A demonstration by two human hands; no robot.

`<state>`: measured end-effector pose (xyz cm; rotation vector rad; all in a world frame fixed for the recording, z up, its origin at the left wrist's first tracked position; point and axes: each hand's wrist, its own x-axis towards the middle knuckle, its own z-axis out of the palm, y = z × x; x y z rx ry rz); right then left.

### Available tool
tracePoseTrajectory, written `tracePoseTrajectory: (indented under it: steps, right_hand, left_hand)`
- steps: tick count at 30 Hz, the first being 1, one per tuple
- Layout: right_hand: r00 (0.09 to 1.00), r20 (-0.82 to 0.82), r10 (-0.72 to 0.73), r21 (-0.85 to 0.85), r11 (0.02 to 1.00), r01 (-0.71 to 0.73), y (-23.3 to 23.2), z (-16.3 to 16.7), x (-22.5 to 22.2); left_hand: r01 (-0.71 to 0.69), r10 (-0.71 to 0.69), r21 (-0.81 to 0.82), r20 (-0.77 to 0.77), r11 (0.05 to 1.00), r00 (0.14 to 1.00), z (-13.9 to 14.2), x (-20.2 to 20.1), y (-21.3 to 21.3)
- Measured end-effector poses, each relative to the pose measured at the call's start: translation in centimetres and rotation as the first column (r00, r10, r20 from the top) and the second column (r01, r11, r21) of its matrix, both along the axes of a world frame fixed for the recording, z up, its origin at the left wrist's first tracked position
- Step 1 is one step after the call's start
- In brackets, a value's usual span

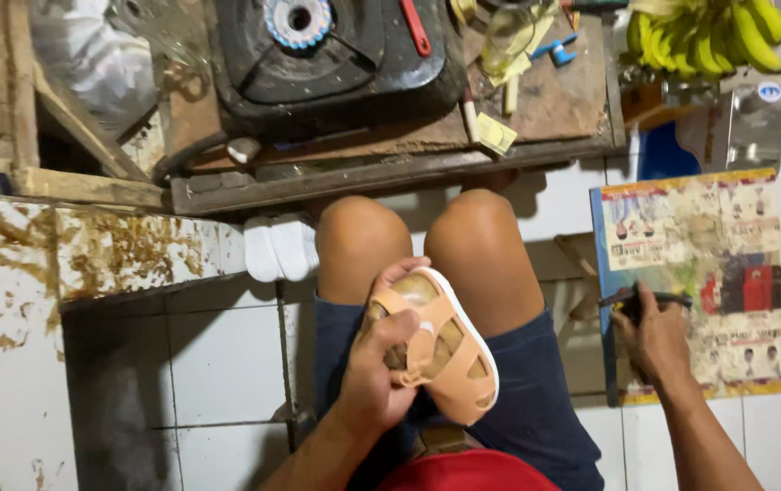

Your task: The person sits on the floor holding a sandal upper stretched over a wooden last. They use a curved blade to trim and press the edge of the upper, then hold the white rubber sole over a gas burner flame and press the heated sole onto the lasted upper, fitting it by hand.

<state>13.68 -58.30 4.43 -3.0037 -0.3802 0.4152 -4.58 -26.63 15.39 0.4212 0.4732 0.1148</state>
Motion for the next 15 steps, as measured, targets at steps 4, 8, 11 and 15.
tracePoseTrajectory:
  steps: [4, 8, 11, 15]
  right_hand:
    - [0.981, -0.143, -0.128, 0.436, 0.882, 0.179, -0.9, -1.2, 0.8]
    - [0.753, -0.585, -0.3, 0.542, 0.547, 0.638, 0.6, 0.8, 1.1]
    - [0.691, -0.722, 0.04, 0.688, 0.152, 0.71, 3.8, 5.6, -0.2]
    - [0.516, -0.649, 0.559, 0.696, 0.162, 0.699, 9.4, 11.3, -1.2]
  left_hand:
    - [-0.008, 0.01, -0.045, 0.042, 0.999, 0.999, -1.3, 0.6, 0.0]
    - [0.019, -0.015, -0.042, 0.091, 0.999, 0.996, -1.9, 1.0, -0.1]
    - [0.106, -0.108, 0.033, 0.08, 0.994, 0.991, -1.8, 1.4, 0.3]
    - [0.219, -0.224, 0.103, 0.036, 0.97, 0.974, -1.6, 1.7, 0.9]
